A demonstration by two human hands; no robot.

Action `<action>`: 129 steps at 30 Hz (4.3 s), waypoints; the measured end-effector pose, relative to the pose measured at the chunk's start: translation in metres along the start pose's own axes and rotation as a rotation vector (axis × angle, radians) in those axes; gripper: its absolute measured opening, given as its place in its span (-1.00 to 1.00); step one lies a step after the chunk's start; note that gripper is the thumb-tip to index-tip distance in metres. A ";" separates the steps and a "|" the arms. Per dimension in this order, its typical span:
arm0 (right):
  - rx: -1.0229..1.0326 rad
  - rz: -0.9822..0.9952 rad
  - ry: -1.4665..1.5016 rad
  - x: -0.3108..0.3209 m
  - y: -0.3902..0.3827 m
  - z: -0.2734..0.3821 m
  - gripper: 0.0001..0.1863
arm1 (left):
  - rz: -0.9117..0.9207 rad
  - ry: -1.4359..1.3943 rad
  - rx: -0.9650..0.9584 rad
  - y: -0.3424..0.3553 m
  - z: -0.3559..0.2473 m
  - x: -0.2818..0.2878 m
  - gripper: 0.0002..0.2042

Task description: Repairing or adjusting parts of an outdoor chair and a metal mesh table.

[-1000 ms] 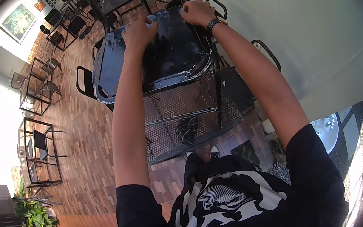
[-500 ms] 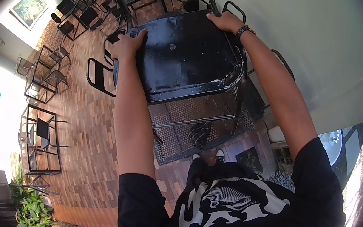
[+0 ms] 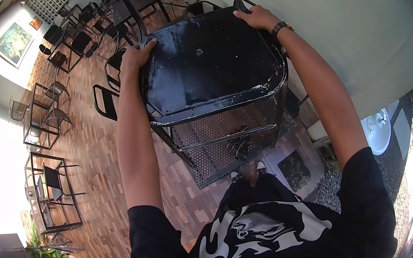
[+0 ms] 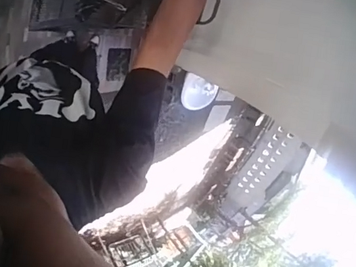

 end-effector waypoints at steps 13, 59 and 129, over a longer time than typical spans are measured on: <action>0.038 -0.215 0.000 0.042 -0.090 0.042 -0.01 | -0.084 -0.061 -0.140 -0.044 0.004 0.080 0.01; 0.234 0.042 0.051 -0.374 -0.285 0.514 -0.02 | -0.419 -0.406 0.227 -0.320 0.619 0.252 -0.36; 0.644 0.319 -0.318 -0.892 -0.141 0.372 -0.35 | 0.380 -2.156 1.465 -0.404 0.594 -0.444 -0.46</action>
Point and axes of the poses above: each hand's wrist, its own y-axis towards the middle knuckle, its own x-axis out of the back of the hand, z = x × y, the point moved 5 cm from there along y, towards the middle knuckle, and after that the axes turned 10 degrees about -y, right-handed, at the moved point
